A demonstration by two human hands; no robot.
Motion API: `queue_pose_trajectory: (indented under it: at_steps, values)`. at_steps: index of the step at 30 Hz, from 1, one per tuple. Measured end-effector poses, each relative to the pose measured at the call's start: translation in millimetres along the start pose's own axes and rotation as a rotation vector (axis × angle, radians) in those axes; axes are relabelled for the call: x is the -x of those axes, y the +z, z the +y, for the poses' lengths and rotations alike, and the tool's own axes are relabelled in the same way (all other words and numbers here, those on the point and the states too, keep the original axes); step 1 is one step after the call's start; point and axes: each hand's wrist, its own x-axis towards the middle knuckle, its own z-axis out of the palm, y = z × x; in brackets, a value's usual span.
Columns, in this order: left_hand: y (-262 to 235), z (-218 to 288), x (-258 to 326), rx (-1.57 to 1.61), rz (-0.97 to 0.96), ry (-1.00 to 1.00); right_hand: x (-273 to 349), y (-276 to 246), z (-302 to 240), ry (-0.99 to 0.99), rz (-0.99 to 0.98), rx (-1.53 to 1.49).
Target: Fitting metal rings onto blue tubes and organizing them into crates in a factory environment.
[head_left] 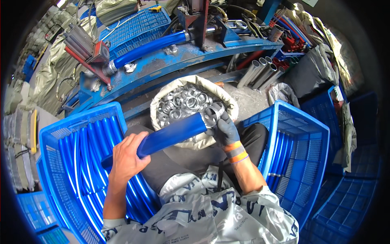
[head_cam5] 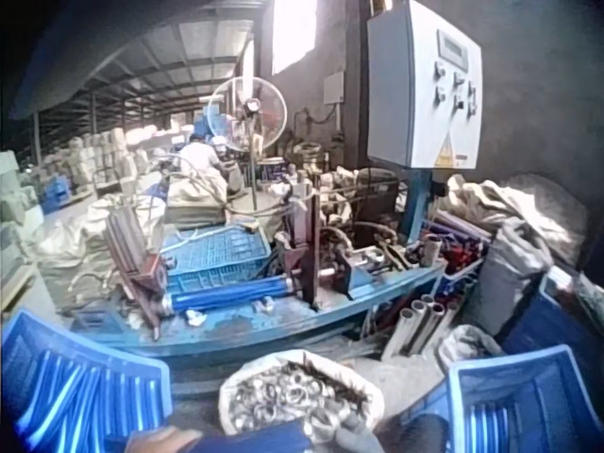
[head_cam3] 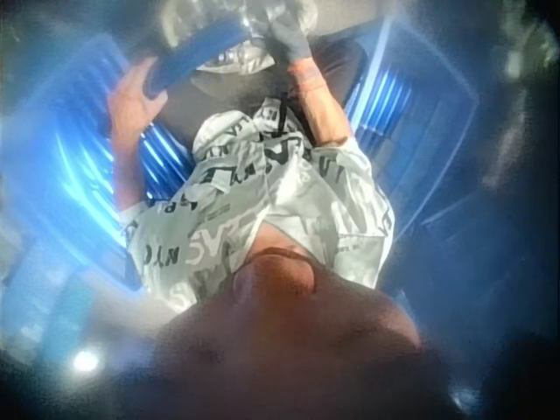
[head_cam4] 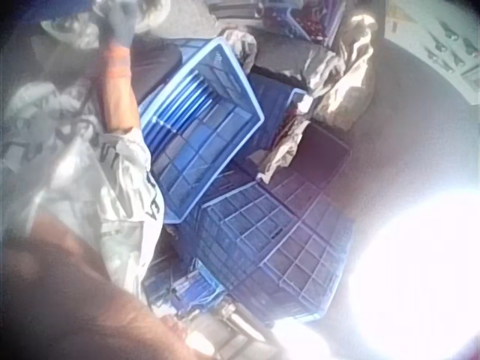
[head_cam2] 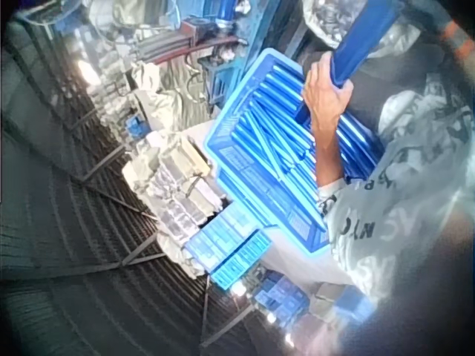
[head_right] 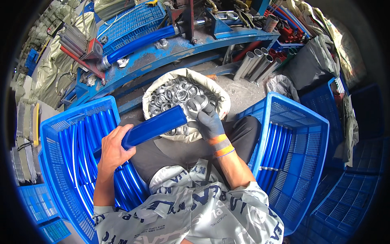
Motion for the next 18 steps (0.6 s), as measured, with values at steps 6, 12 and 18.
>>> queue_pose_trajectory:
  at_steps: [6,12,18]
  values:
    - [-7,6,-2,0.053,0.004,-0.056,-5,34,-17,0.017,0.010,0.229]
    - [-21,7,-4,0.008,-0.003,-0.013,3,57,-44,-0.046,-0.162,0.841]
    - [-33,13,-8,-0.018,-0.054,0.012,8,45,-36,0.009,-0.145,0.475]
